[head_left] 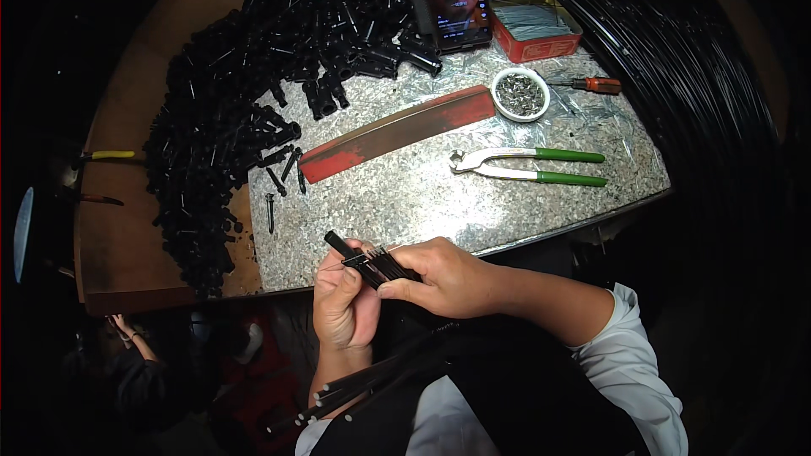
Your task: Assembling a bundle of wires into a connector housing using hand tools.
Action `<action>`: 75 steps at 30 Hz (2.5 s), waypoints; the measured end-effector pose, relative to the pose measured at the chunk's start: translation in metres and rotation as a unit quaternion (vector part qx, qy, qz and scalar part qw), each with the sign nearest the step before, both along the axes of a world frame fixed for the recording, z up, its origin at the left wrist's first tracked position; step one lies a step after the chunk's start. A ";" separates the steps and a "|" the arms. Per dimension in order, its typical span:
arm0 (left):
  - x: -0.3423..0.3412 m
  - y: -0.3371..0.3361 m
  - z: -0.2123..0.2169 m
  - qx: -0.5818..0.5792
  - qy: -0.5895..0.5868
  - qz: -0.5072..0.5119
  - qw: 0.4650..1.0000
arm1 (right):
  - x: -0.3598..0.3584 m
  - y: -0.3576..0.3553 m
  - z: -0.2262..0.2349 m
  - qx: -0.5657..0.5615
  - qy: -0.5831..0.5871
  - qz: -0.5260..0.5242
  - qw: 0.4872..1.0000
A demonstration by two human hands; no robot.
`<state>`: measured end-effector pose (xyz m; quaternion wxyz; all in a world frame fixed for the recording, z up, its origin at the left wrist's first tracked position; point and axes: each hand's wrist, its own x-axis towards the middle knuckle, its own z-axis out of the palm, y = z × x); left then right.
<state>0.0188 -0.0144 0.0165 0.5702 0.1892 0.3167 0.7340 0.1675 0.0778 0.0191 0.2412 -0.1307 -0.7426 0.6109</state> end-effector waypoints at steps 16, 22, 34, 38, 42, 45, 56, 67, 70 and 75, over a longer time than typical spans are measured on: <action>0.010 0.002 0.005 0.014 -0.031 0.001 0.999 | -0.001 -0.003 -0.004 0.027 0.036 -0.022 0.999; 0.011 0.002 0.004 0.002 -0.050 0.011 0.999 | -0.003 -0.006 -0.003 0.053 0.072 -0.050 0.995; 0.012 0.000 0.003 0.014 -0.044 0.015 0.999 | 0.000 -0.001 0.003 0.013 0.043 -0.010 0.999; 0.012 0.001 0.002 0.038 -0.020 0.025 0.999 | 0.000 -0.001 0.001 0.011 0.048 -0.009 0.999; 0.009 0.001 0.000 0.041 -0.024 0.015 0.999 | 0.001 0.000 -0.001 0.007 0.035 -0.005 0.999; 0.007 0.000 0.000 0.041 -0.017 0.019 0.999 | 0.000 0.000 -0.004 0.018 0.030 0.003 0.999; 0.006 0.000 -0.002 0.042 0.000 0.026 0.999 | 0.001 0.000 -0.004 0.001 0.017 0.008 1.000; 0.011 -0.001 0.001 0.033 0.088 0.087 0.992 | -0.001 -0.002 -0.004 0.022 0.028 -0.011 0.999; 0.006 -0.002 0.002 0.051 0.092 0.065 0.992 | -0.002 -0.002 -0.003 0.027 0.025 -0.009 0.999; -0.003 0.002 0.008 0.039 0.103 0.032 0.993 | -0.002 0.000 -0.002 0.004 0.024 -0.006 1.000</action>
